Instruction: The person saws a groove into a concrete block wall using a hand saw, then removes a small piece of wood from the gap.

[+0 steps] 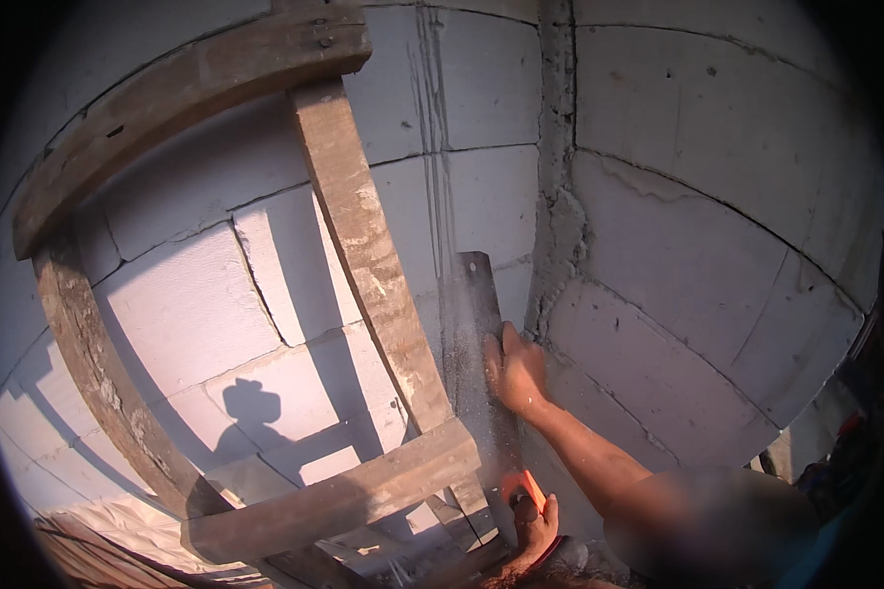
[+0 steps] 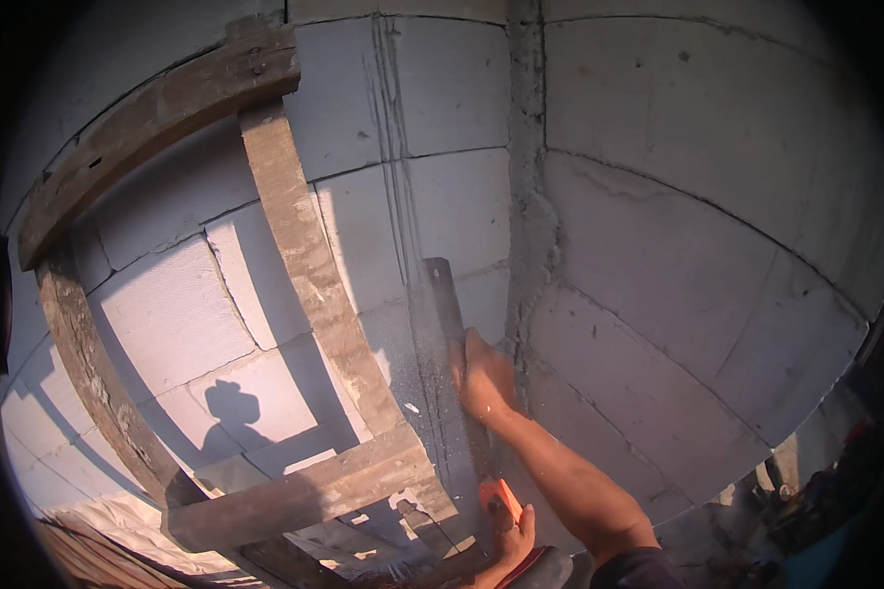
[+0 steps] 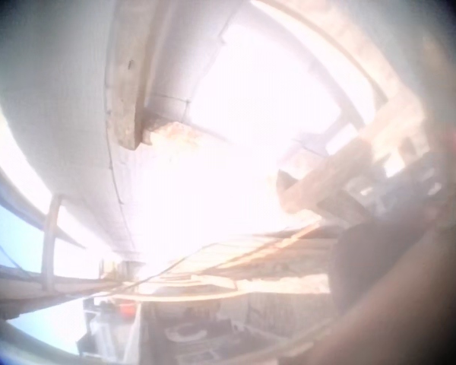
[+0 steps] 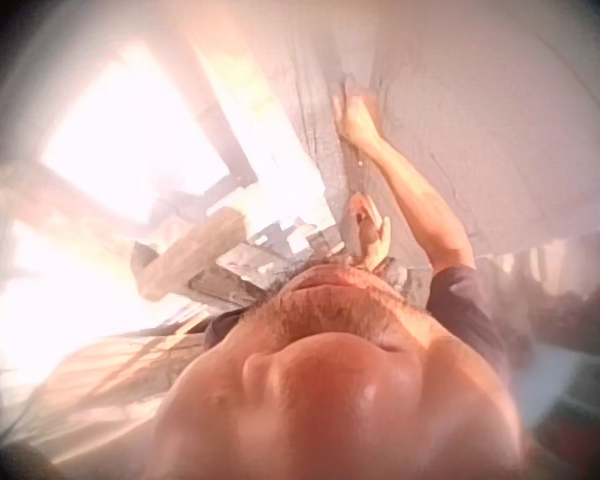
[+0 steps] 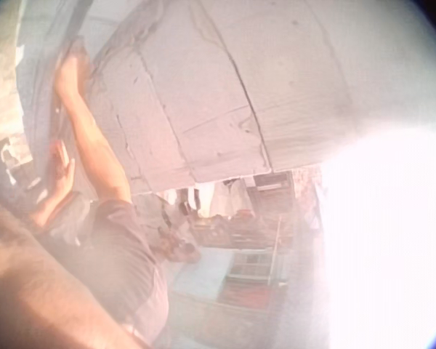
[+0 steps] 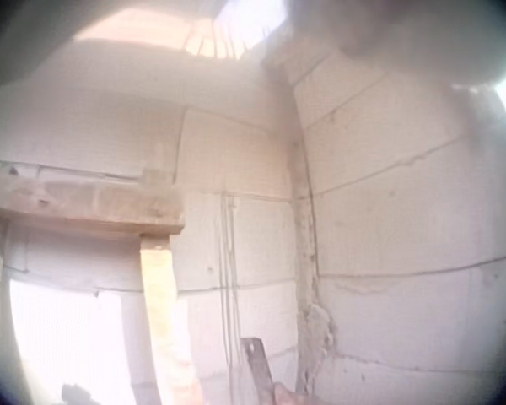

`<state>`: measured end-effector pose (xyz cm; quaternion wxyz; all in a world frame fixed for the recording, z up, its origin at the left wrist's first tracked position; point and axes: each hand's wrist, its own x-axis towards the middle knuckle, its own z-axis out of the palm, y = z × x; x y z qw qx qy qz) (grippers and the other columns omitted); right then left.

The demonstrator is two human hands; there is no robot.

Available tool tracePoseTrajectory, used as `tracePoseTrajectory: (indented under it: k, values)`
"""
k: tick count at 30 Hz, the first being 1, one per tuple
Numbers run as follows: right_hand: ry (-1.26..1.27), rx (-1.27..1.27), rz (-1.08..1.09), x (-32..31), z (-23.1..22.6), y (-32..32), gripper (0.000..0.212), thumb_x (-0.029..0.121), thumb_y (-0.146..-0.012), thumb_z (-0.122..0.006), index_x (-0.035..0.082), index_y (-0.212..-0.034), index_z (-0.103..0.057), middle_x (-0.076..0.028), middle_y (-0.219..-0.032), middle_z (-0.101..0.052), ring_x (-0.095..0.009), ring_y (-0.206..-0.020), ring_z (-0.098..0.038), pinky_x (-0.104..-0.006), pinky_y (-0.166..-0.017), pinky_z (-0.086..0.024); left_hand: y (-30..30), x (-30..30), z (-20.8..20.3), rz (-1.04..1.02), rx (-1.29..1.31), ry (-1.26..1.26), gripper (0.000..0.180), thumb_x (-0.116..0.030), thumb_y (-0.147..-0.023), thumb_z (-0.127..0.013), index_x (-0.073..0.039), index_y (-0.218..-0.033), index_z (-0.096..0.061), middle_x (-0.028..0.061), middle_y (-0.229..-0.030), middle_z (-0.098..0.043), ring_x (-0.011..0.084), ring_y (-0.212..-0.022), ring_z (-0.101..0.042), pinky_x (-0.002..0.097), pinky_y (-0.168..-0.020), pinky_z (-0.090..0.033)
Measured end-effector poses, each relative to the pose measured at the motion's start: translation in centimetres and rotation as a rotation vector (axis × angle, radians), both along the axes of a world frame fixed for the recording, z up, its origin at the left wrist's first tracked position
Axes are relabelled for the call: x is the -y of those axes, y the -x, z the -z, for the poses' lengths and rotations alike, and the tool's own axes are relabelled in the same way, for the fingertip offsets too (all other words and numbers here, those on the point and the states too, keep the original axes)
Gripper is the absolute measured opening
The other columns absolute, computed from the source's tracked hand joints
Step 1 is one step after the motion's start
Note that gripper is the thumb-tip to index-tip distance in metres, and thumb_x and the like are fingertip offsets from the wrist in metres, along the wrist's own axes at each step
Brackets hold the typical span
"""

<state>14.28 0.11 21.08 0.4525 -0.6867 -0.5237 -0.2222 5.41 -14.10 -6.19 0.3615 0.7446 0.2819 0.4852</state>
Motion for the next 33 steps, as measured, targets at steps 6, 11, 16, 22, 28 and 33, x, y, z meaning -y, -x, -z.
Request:
tracePoseTrajectory:
  k: [6, 11, 16, 22, 28, 33]
  values:
    - [-0.317, 0.064, -0.087, -2.7, -23.6, 0.2, 0.023, 0.015, -0.098, -0.059, -0.005, -0.087, -0.059, -0.027, -0.067, -0.062, -0.046, -0.067, -0.066, -0.048, -0.062, -0.049, -3.9, -6.5, -21.7, 0.045, 0.356, -0.005, 0.023, -0.01, -0.091, -0.065, -0.001, -0.073, -0.054, 0.0168, -0.068, -0.054, 0.0382, -0.07, -0.056, 0.0492, -0.067, -0.04]
    - [-0.359, 0.257, 0.09, -5.6, -33.2, 0.8, 0.031, 0.023, -0.098, -0.054, -0.006, -0.094, -0.065, -0.029, -0.082, -0.068, -0.046, -0.084, -0.069, -0.0529, -0.075, -0.054, -5.9, -9.2, -30.2, 0.036, 0.482, 0.002, 0.018, -0.009, -0.09, -0.066, 0.001, -0.079, -0.055, 0.0193, -0.071, -0.056, 0.0398, -0.072, -0.057, 0.0494, -0.068, -0.042]
    - [-0.201, 0.093, 0.012, -5.9, -24.0, 0.7, 0.026, 0.02, -0.099, -0.055, -0.005, -0.094, -0.061, -0.026, -0.076, -0.068, -0.047, -0.078, -0.069, -0.0547, -0.073, -0.054, -4.4, -9.2, -20.6, -0.101, 0.273, -0.091, 0.019, -0.008, -0.091, -0.061, 0.004, -0.081, -0.051, 0.0182, -0.069, -0.056, 0.0361, -0.061, -0.056, 0.0464, -0.059, -0.043]
    - [-0.005, -0.053, 0.014, -1.6, 2.5, 0.2, 0.023, 0.016, -0.098, -0.061, -0.005, -0.093, -0.056, -0.029, -0.068, -0.063, -0.05, -0.064, -0.065, -0.0541, -0.059, -0.05, 1.8, 0.6, -1.3, -0.244, -0.041, -0.184, 0.035, -0.023, -0.092, -0.071, 0.01, -0.094, -0.061, 0.0254, -0.081, -0.063, 0.0452, -0.085, -0.063, 0.05, -0.079, -0.05]
    - [-0.004, -0.105, -0.012, 2.6, 0.0, 0.3, 0.02, 0.013, -0.097, -0.062, -0.004, -0.091, -0.057, -0.025, -0.062, -0.06, -0.042, -0.057, -0.065, -0.0463, -0.052, -0.049, 1.8, 3.8, -2.6, 0.015, 0.006, 0.005, 0.024, -0.018, -0.093, -0.071, 0.004, -0.093, -0.061, 0.022, -0.083, -0.063, 0.0417, -0.08, -0.062, 0.0481, -0.075, -0.048]
    - [-0.204, 0.045, -0.037, -0.7, -18.9, -0.3, 0.022, 0.016, -0.098, -0.06, -0.004, -0.087, -0.058, -0.025, -0.066, -0.063, -0.044, -0.062, -0.066, -0.0483, -0.058, -0.051, -3.3, -3.8, -16.0, 0.113, 0.259, 0.086, 0.02, -0.011, -0.095, -0.065, 0.001, -0.085, -0.055, 0.0142, -0.072, -0.053, 0.0278, -0.069, -0.053, 0.0421, -0.064, -0.042]
